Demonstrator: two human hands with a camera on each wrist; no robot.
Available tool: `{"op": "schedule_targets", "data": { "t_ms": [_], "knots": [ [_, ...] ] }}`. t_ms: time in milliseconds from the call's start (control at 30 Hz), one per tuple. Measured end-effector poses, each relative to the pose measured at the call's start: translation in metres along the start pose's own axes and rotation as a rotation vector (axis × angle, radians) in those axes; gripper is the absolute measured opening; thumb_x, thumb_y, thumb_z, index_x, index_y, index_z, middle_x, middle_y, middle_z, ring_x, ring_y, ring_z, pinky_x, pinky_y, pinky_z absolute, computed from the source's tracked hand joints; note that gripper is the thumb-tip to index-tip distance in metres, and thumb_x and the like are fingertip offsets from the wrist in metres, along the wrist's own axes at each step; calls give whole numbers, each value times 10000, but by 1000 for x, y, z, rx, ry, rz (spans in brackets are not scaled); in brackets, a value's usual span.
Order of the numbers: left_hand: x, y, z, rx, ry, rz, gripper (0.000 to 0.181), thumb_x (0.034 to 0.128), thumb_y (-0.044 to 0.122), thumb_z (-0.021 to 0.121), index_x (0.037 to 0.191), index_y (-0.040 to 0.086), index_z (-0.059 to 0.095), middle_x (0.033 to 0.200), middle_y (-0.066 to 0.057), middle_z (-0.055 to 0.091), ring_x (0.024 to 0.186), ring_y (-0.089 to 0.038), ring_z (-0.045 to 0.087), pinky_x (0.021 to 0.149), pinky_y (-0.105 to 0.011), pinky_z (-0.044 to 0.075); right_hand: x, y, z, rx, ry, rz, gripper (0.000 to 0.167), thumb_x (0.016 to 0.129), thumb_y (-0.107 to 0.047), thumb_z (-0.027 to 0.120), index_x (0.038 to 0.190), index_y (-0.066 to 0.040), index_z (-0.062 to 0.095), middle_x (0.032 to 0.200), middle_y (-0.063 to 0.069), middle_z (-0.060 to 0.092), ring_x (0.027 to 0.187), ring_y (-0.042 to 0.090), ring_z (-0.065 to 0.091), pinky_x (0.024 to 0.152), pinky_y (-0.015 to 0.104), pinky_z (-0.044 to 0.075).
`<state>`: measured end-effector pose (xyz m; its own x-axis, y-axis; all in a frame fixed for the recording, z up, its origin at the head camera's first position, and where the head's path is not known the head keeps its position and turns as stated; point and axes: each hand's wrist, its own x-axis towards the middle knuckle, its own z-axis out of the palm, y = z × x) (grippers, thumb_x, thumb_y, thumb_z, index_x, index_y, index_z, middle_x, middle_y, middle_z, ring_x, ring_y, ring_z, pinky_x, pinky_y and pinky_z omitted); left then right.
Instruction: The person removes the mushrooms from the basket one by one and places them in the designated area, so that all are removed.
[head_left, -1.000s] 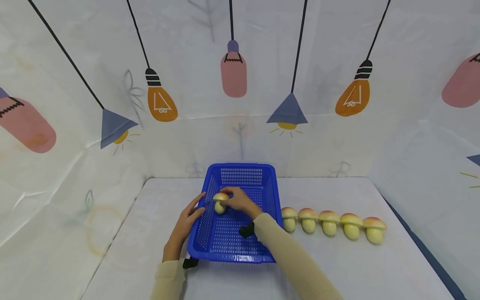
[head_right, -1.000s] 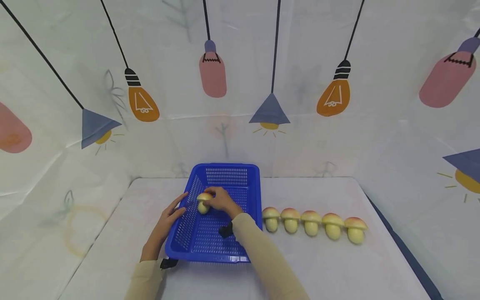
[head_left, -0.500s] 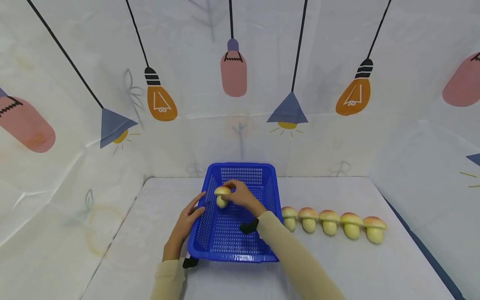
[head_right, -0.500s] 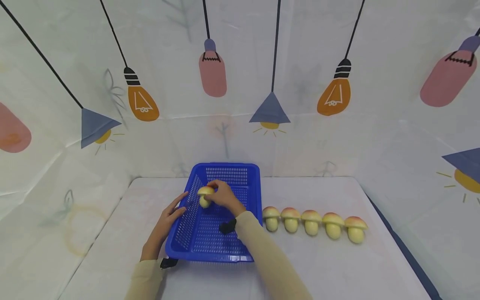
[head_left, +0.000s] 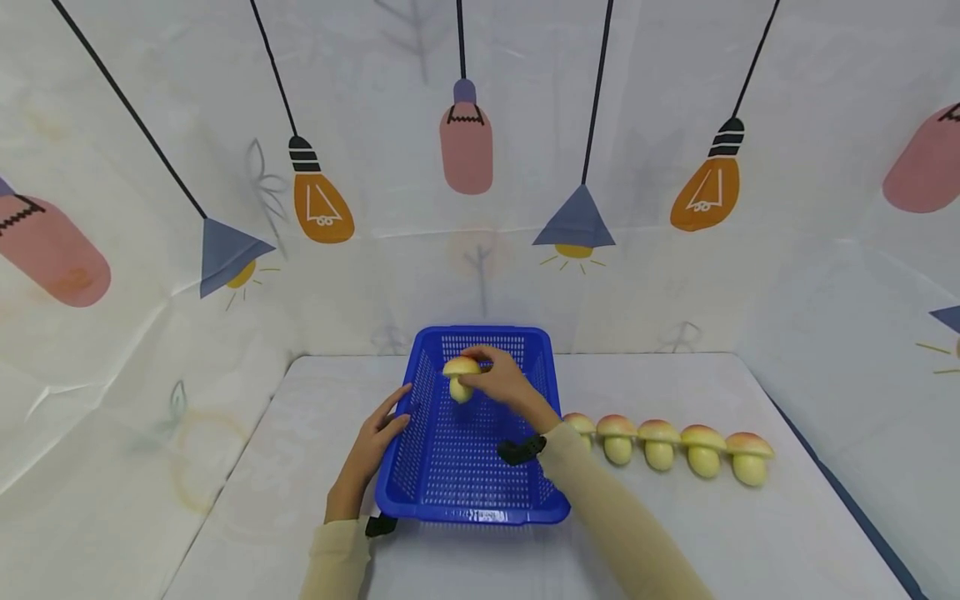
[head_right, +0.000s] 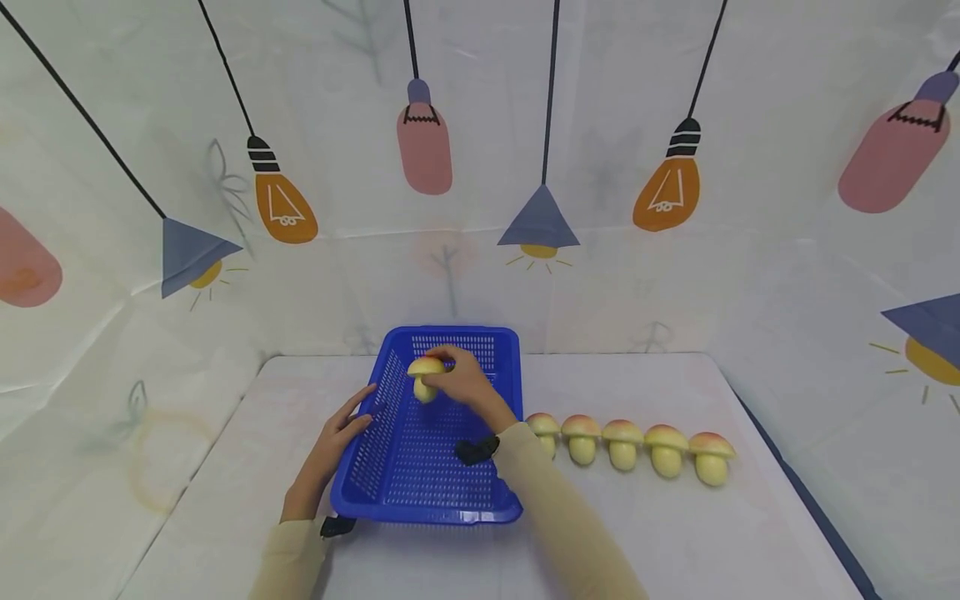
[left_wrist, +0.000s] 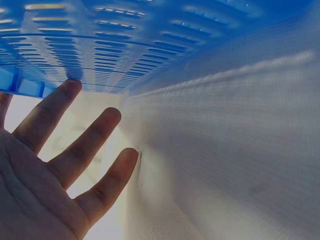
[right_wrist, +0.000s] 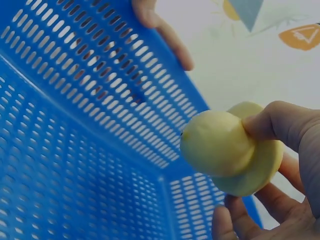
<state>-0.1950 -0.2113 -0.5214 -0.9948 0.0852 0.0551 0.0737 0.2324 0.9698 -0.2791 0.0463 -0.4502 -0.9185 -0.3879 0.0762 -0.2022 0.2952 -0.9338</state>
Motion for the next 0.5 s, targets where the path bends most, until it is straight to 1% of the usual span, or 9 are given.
{"op": "schedule_targets", "data": {
  "t_ms": [67, 200, 267, 433, 500],
  "knots": [
    [0, 1, 0, -11, 7, -5, 550, 1048, 292, 573, 1579, 282, 427, 1419, -312, 573, 1125, -405, 679, 827, -467, 604, -1, -3, -5, -3, 8, -15, 431, 917, -123, 745, 1333, -65, 647, 1299, 136, 661, 1103, 293, 647, 872, 395, 579],
    [0, 0, 1, -26, 10, -18, 553, 1044, 287, 577, 1577, 284, 430, 1415, -315, 573, 1112, -399, 682, 824, -470, 604, -3, -10, -15, 13, -5, -30, 451, 908, -114, 756, 1344, -87, 643, 1318, 132, 653, 1135, 313, 664, 891, 413, 582],
    [1, -1, 1, -24, 9, -19, 553, 1044, 284, 574, 1578, 280, 430, 1424, -317, 566, 1118, -400, 679, 830, -477, 602, -5, -13, -18, 18, -11, -35, 464, 904, -111, 763, 1347, -82, 632, 1326, 141, 643, 1151, 331, 663, 897, 421, 581],
    [1, -2, 1, -17, 8, -3, 552, 1043, 280, 575, 1576, 272, 433, 1439, -310, 557, 1140, -404, 671, 844, -481, 598, -11, -18, -25, 7, -2, -64, 460, 904, -122, 769, 1333, -57, 613, 1311, 157, 634, 1123, 336, 657, 860, 408, 579],
    [1, -2, 1, -20, 8, 3, 550, 1044, 276, 576, 1575, 270, 435, 1431, -312, 563, 1137, -406, 672, 841, -474, 598, -12, -19, -26, -2, 1, -70, 455, 908, -131, 769, 1331, -68, 614, 1310, 142, 636, 1117, 322, 655, 853, 400, 578]
  ]
}}
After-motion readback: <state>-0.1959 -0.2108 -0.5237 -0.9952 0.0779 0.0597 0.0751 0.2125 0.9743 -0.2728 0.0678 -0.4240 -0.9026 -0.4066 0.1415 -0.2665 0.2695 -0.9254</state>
